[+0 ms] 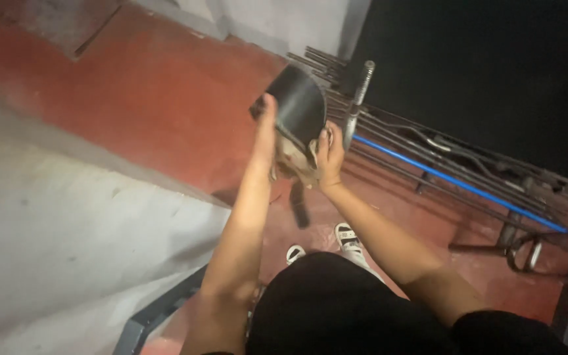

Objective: Clean various gym equipment and weight bars with a cloth.

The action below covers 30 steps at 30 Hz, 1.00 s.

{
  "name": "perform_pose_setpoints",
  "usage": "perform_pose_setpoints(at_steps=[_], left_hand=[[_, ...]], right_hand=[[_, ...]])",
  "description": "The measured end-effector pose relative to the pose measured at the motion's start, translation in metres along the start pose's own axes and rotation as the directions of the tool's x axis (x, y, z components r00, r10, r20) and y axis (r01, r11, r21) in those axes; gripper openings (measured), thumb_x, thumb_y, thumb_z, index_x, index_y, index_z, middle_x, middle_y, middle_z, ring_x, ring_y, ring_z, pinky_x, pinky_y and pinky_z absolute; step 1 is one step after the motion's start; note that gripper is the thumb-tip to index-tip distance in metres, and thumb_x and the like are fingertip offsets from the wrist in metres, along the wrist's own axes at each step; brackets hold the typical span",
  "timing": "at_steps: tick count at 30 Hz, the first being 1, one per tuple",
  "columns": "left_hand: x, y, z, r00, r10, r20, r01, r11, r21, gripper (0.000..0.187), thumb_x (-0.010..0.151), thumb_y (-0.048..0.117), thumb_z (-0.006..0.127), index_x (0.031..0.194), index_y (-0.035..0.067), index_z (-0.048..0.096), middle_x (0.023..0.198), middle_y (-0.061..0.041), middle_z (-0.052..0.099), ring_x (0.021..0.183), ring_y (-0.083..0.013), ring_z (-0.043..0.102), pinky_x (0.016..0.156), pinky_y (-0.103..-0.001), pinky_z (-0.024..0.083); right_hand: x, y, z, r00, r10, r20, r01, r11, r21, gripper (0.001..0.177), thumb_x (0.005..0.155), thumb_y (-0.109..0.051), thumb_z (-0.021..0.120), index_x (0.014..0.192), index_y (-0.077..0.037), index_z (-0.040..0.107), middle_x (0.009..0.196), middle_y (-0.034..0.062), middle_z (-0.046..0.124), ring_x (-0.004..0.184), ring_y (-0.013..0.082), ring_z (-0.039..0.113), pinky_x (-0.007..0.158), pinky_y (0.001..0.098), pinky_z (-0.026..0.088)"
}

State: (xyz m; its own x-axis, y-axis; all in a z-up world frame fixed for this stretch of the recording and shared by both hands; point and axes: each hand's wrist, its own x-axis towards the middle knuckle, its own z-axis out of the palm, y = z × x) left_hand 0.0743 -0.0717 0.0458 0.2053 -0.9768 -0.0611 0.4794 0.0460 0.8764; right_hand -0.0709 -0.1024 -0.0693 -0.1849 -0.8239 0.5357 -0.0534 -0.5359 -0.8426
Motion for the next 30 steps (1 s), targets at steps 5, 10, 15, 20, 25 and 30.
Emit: perform_pose_setpoints(at_steps=[5, 10, 15, 20, 25, 30], left_hand=[[-0.028, -0.005, 0.040, 0.811, 0.261, 0.523, -0.508, 0.757, 0.410, 0.074, 0.094, 0.060, 0.068, 0.128, -0.006, 0.061, 0.123, -0.015, 0.066, 0.111, -0.0231, 0.062, 0.097, -0.037, 0.050], [-0.036, -0.022, 0.055, 0.994, 0.010, 0.110, -0.084, 0.721, 0.688, 0.064, 0.103, 0.055, 0.052, 0.091, -0.004, 0.072, 0.079, -0.009, 0.070, 0.082, -0.0173, 0.066, 0.078, -0.036, 0.053], [-0.040, -0.021, 0.086, 0.970, 0.132, 0.206, -0.202, 0.905, 0.375, 0.053, 0.106, 0.046, 0.051, 0.097, -0.003, 0.072, 0.089, -0.004, 0.072, 0.086, -0.0129, 0.065, 0.082, -0.032, 0.053], [-0.074, -0.013, 0.142, 0.918, 0.111, 0.380, -0.219, 0.943, 0.251, 0.046, 0.104, 0.038, 0.057, 0.109, -0.004, 0.076, 0.099, -0.004, 0.078, 0.092, -0.0127, 0.071, 0.087, -0.029, 0.055], [-0.105, -0.063, 0.205, 0.790, 0.039, 0.612, -0.265, 0.922, 0.283, 0.034, 0.102, 0.022, 0.066, 0.125, -0.002, 0.067, 0.113, -0.002, 0.071, 0.103, -0.0108, 0.063, 0.092, -0.030, 0.054], [-0.146, -0.081, 0.267, 0.725, -0.213, 0.655, -0.177, 0.861, 0.476, 0.034, 0.091, 0.019, 0.076, 0.118, -0.002, 0.070, 0.103, -0.003, 0.073, 0.094, -0.0121, 0.065, 0.085, -0.032, 0.057]], right_hand=[[0.012, -0.026, -0.022, 0.985, 0.138, -0.099, -0.129, 0.987, 0.091, 0.031, 0.113, -0.023, 0.054, 0.134, -0.001, 0.060, 0.113, 0.0101, 0.064, 0.103, 0.0174, 0.058, 0.095, 0.0307, 0.050], [0.012, -0.073, -0.048, 0.997, -0.075, 0.014, 0.073, 0.994, 0.084, 0.031, 0.110, -0.016, 0.051, 0.137, 0.000, 0.052, 0.132, 0.0095, 0.059, 0.124, 0.0187, 0.056, 0.107, 0.0320, 0.045], [-0.012, -0.043, -0.092, 1.000, -0.013, 0.026, 0.012, 1.000, 0.016, 0.032, 0.101, -0.006, 0.050, 0.133, 0.000, 0.055, 0.122, 0.0084, 0.062, 0.114, 0.0180, 0.059, 0.102, 0.0311, 0.048], [0.000, -0.018, -0.162, 0.989, 0.053, 0.136, -0.055, 0.998, 0.007, 0.030, 0.098, -0.003, 0.055, 0.128, -0.001, 0.059, 0.113, 0.0077, 0.064, 0.105, 0.0171, 0.060, 0.096, 0.0300, 0.051], [0.042, -0.051, -0.234, 0.885, 0.370, 0.284, -0.465, 0.755, 0.463, 0.029, 0.106, -0.017, 0.053, 0.130, -0.003, 0.059, 0.112, 0.0080, 0.067, 0.098, 0.0160, 0.064, 0.086, 0.0318, 0.054], [0.070, -0.040, -0.300, 0.972, 0.119, 0.200, -0.189, 0.905, 0.382, 0.049, 0.099, -0.010, 0.060, 0.144, -0.012, 0.040, 0.117, 0.0065, 0.061, 0.103, 0.0142, 0.063, 0.094, 0.0325, 0.056]])
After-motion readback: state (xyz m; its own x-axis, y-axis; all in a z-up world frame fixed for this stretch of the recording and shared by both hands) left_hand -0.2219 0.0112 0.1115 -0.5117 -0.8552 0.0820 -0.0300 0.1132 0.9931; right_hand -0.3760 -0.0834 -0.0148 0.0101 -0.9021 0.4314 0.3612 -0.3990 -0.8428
